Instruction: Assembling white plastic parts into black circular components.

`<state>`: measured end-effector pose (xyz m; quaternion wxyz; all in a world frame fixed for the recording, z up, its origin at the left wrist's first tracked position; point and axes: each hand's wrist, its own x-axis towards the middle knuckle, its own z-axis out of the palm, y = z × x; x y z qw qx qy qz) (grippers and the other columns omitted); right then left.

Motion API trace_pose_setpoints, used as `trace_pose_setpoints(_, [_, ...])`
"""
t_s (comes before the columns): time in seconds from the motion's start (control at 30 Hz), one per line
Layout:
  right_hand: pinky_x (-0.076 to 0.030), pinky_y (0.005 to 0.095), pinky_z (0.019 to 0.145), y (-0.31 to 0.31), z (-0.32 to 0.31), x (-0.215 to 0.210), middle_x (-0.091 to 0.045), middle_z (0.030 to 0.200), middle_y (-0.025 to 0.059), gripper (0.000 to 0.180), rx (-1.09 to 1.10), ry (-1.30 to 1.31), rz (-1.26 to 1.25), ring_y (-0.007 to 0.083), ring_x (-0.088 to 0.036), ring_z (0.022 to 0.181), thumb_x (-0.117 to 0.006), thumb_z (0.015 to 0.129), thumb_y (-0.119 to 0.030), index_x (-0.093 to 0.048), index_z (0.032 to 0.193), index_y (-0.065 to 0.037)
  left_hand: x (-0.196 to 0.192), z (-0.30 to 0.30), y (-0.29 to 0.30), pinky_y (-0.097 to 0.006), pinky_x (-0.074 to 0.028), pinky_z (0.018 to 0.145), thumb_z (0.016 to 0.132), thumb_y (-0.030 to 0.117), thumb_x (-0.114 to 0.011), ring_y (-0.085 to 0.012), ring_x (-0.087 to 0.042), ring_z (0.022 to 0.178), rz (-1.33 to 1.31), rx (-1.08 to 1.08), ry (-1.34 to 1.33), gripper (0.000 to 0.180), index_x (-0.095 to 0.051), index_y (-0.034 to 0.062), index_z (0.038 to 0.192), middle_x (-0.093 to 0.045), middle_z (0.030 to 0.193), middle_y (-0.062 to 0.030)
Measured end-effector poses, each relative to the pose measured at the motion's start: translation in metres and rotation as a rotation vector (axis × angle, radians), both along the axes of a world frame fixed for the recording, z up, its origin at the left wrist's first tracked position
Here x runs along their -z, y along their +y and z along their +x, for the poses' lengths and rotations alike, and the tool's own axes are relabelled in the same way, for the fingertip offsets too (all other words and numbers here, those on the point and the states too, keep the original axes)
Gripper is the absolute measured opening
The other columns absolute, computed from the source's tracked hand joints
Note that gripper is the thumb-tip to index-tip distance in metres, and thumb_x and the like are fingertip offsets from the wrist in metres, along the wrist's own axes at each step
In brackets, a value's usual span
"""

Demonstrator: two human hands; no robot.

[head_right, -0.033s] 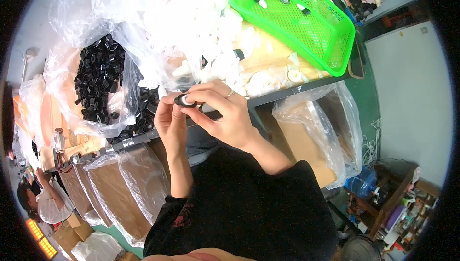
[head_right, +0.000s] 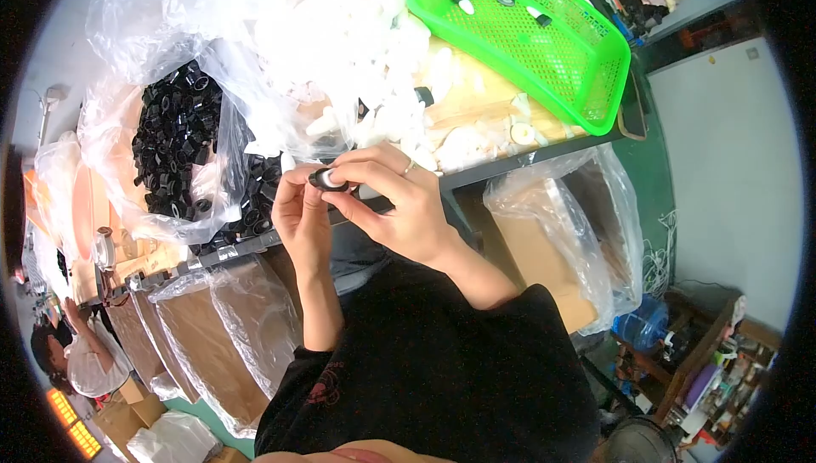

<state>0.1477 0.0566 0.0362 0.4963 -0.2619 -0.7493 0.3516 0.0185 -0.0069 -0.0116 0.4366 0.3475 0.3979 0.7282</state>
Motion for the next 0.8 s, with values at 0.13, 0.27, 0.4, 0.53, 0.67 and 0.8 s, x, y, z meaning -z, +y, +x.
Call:
trace_pose_setpoints(0.13, [-0.053, 0.0275, 0.070, -0.006, 0.002, 0.002, -0.068, 0.095, 0.0116, 0.023, 0.023, 0.014, -0.031, 0.0194, -0.066, 0.080, -0.078, 0.071, 0.005, -0.068, 0.091, 0.001, -0.001, -0.001, 0.002, -0.024, -0.046, 0.081, 0.097, 0.009, -0.056, -0.0115, -0.057, 0.087, -0.036, -0.112, 0.044, 0.011, -0.056, -0.0016, 0.100, -0.061, 0.096, -0.0064])
trace_pose_setpoints(0.27, [-0.053, 0.0274, 0.073, -0.005, 0.002, 0.004, -0.068, 0.097, 0.0121, 0.023, 0.036, 0.096, -0.077, 0.0186, -0.066, 0.083, -0.078, 0.071, 0.005, -0.068, 0.091, 0.002, -0.015, 0.007, -0.006, -0.021, -0.042, 0.080, 0.096, 0.008, -0.058, -0.0084, -0.054, 0.086, -0.061, -0.050, 0.095, 0.009, -0.057, -0.0009, 0.098, -0.060, 0.095, -0.0033])
trace_pose_setpoints(0.4, [-0.052, 0.0272, 0.074, -0.007, 0.004, 0.002, -0.067, 0.098, 0.0124, 0.022, -0.010, 0.071, -0.129, 0.0179, -0.066, 0.085, -0.078, 0.072, 0.004, -0.068, 0.092, 0.003, -0.009, -0.003, -0.006, -0.022, -0.041, 0.079, 0.097, 0.005, -0.055, -0.0099, -0.053, 0.086, -0.043, -0.096, 0.110, 0.008, -0.058, -0.0022, 0.098, -0.060, 0.099, -0.0057])
trace_pose_setpoints(0.53, [-0.053, 0.0268, 0.071, -0.008, 0.003, -0.004, -0.067, 0.097, 0.0112, 0.021, -0.053, 0.060, -0.157, 0.0175, -0.066, 0.082, -0.079, 0.073, 0.002, -0.068, 0.091, 0.002, -0.014, -0.007, -0.004, -0.024, -0.042, 0.084, 0.095, 0.005, -0.057, -0.0137, -0.055, 0.092, 0.080, 0.037, 0.091, 0.012, -0.058, -0.0037, 0.103, -0.061, 0.102, -0.0085])
trace_pose_setpoints(0.67, [-0.054, 0.0271, 0.068, -0.008, 0.005, -0.008, -0.068, 0.096, 0.0102, 0.022, -0.042, -0.008, -0.032, 0.0182, -0.067, 0.080, -0.080, 0.072, -0.001, -0.068, 0.091, 0.001, -0.011, -0.010, -0.004, -0.025, -0.044, 0.083, 0.092, 0.007, -0.062, -0.0149, -0.057, 0.092, 0.081, 0.062, 0.136, 0.015, -0.059, -0.0035, 0.102, -0.062, 0.102, -0.0099])
trace_pose_setpoints(0.8, [-0.054, 0.0285, 0.065, -0.009, 0.003, -0.016, -0.068, 0.094, 0.0089, 0.025, 0.000, -0.014, 0.062, 0.0209, -0.067, 0.078, -0.081, 0.070, -0.003, -0.067, 0.091, -0.003, -0.006, -0.010, -0.004, -0.026, -0.045, 0.081, 0.091, 0.007, -0.065, -0.0155, -0.058, 0.090, 0.089, 0.084, 0.077, 0.016, -0.060, -0.0036, 0.101, -0.062, 0.100, -0.0106])
